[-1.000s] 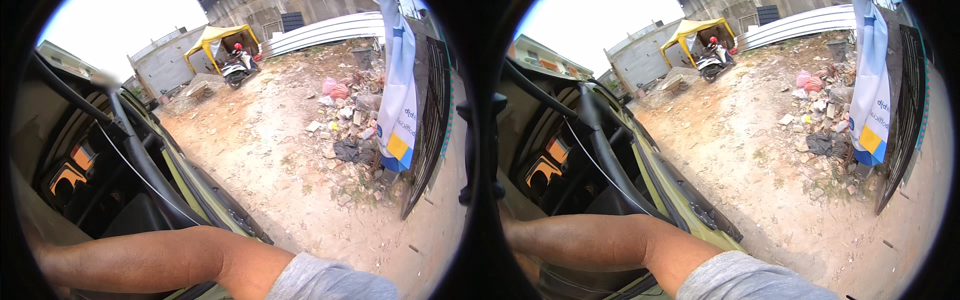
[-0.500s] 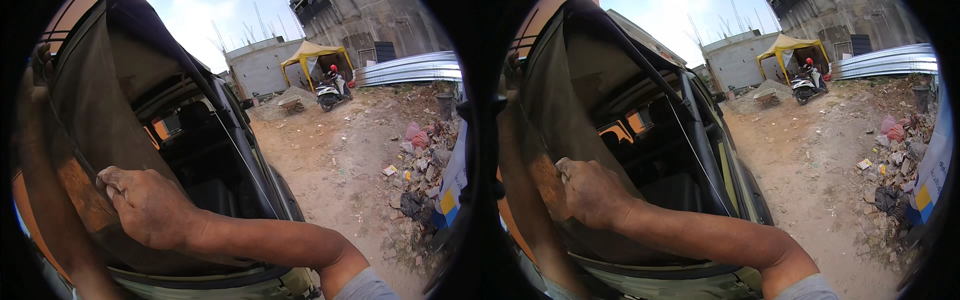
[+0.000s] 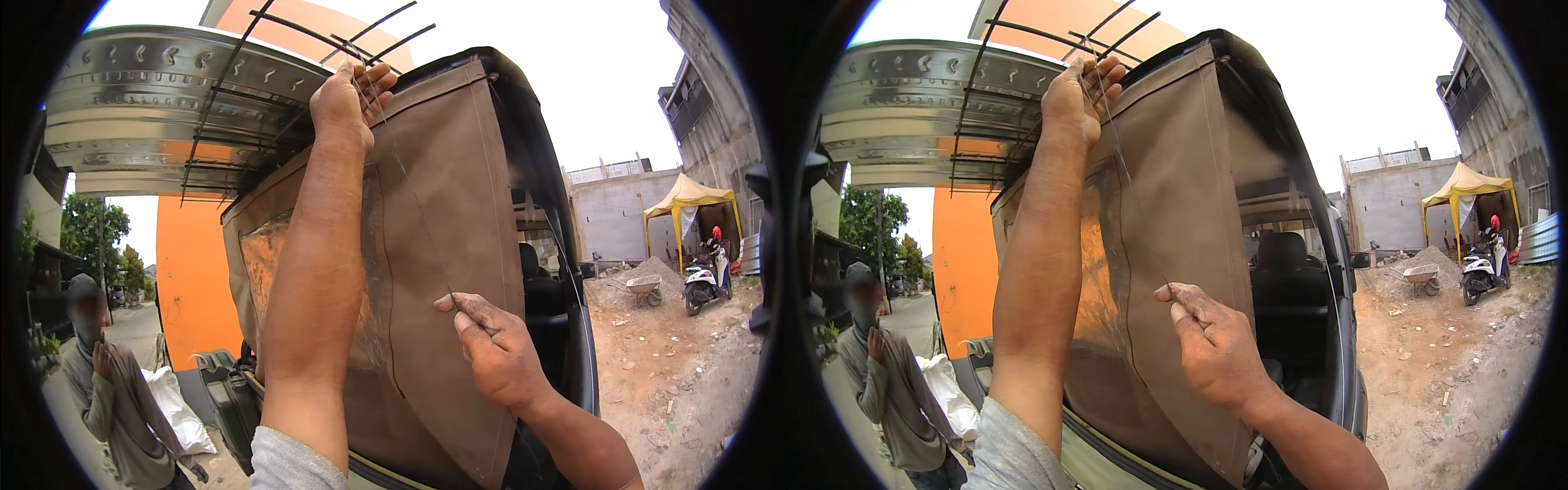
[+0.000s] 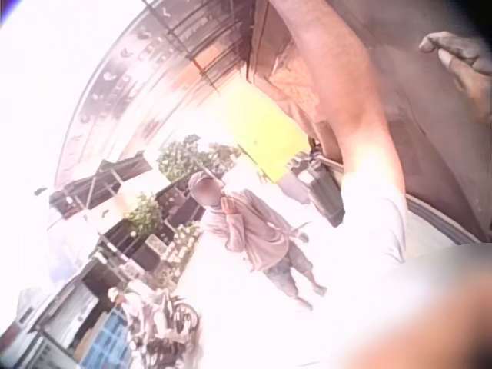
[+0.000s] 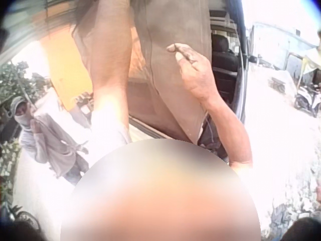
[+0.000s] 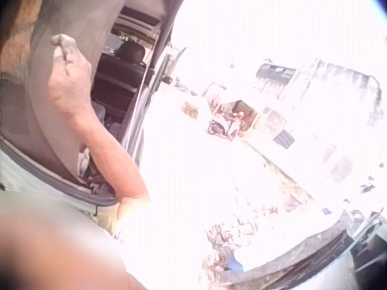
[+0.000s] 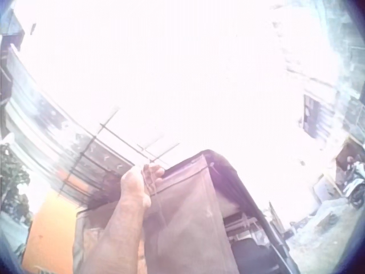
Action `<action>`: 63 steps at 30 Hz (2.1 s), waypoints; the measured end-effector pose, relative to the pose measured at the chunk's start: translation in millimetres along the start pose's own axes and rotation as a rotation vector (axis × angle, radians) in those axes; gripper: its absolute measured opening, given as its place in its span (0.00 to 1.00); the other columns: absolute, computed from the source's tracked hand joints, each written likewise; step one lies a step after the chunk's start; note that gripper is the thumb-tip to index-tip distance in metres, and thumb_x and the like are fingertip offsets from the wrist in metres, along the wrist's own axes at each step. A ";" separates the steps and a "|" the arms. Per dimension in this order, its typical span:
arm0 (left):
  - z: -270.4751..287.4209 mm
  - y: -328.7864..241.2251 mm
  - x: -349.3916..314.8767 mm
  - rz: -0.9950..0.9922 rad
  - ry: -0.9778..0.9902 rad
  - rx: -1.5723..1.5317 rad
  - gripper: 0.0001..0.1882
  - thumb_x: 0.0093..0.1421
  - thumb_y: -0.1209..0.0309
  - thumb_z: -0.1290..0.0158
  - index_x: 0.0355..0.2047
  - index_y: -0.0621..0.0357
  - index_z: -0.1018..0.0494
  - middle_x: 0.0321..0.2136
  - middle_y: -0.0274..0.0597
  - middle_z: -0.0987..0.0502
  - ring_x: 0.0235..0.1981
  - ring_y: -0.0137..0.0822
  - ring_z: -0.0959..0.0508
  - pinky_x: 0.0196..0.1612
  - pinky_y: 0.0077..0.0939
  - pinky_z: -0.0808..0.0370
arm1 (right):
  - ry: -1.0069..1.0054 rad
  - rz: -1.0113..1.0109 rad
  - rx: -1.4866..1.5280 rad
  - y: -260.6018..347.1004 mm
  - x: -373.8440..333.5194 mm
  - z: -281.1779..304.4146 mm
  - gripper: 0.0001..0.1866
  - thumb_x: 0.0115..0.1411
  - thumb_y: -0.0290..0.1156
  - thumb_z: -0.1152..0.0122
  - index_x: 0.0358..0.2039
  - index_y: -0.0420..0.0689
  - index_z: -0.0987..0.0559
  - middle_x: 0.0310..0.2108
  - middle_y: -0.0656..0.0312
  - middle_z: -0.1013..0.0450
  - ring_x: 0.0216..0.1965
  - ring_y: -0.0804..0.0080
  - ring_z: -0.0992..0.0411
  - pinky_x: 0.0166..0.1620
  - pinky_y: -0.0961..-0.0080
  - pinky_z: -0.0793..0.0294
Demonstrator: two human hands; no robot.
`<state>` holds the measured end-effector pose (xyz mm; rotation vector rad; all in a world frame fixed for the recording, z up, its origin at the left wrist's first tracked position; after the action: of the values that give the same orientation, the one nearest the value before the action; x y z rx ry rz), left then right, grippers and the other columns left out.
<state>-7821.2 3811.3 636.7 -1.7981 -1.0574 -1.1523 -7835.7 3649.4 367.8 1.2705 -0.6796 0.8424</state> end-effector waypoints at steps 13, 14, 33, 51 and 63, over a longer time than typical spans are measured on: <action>20.8 -3.3 9.0 -0.058 -0.133 0.435 0.08 0.67 0.70 0.51 0.39 0.63 0.27 0.27 0.42 0.19 0.23 0.24 0.21 0.20 0.17 0.28 | -0.082 0.086 -0.060 16.2 -12.0 19.2 0.13 0.66 0.23 0.52 0.46 0.33 0.22 0.19 0.71 0.39 0.21 0.87 0.44 0.27 0.84 0.41; 21.3 -5.0 9.3 -0.089 -0.125 0.447 0.08 0.67 0.71 0.51 0.39 0.63 0.26 0.27 0.41 0.19 0.22 0.24 0.22 0.20 0.17 0.29 | -0.081 0.074 -0.044 16.7 -13.8 20.3 0.13 0.66 0.23 0.51 0.46 0.34 0.22 0.19 0.72 0.39 0.21 0.87 0.44 0.26 0.84 0.42; 15.1 -10.4 12.7 0.062 0.018 0.193 0.09 0.66 0.68 0.49 0.41 0.59 0.24 0.32 0.38 0.18 0.30 0.28 0.18 0.31 0.21 0.23 | -0.160 0.089 -0.175 30.3 -9.5 64.2 0.13 0.66 0.26 0.51 0.43 0.32 0.21 0.29 0.63 0.26 0.31 0.81 0.32 0.38 0.82 0.32; -11.4 3.9 5.9 0.224 0.016 -0.154 0.17 0.72 0.54 0.58 0.39 0.53 0.31 0.22 0.28 0.31 0.18 0.20 0.35 0.17 0.13 0.42 | -0.006 0.255 -0.526 27.2 -21.1 -17.9 0.09 0.62 0.28 0.45 0.40 0.39 0.21 0.18 0.52 0.25 0.22 0.54 0.23 0.27 0.67 0.24; -2.6 1.9 -20.4 0.307 0.147 -0.400 0.22 0.73 0.59 0.71 0.39 0.58 0.28 0.19 0.26 0.31 0.15 0.19 0.37 0.17 0.15 0.41 | -0.305 0.691 -0.689 131.3 76.7 26.8 0.13 0.63 0.34 0.42 0.33 0.37 0.18 0.20 0.49 0.24 0.23 0.55 0.22 0.31 0.64 0.25</action>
<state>-7825.5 3803.2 618.2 -2.0538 -0.4630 -1.3422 -7904.7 3646.5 506.0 0.5213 -1.5523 0.8478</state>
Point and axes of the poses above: each hand's wrist, its own x-axis towards the middle knuckle, its own z-axis out of the back of the hand, y = z × x, the point moved 4 cm from there along x, towards the middle knuckle
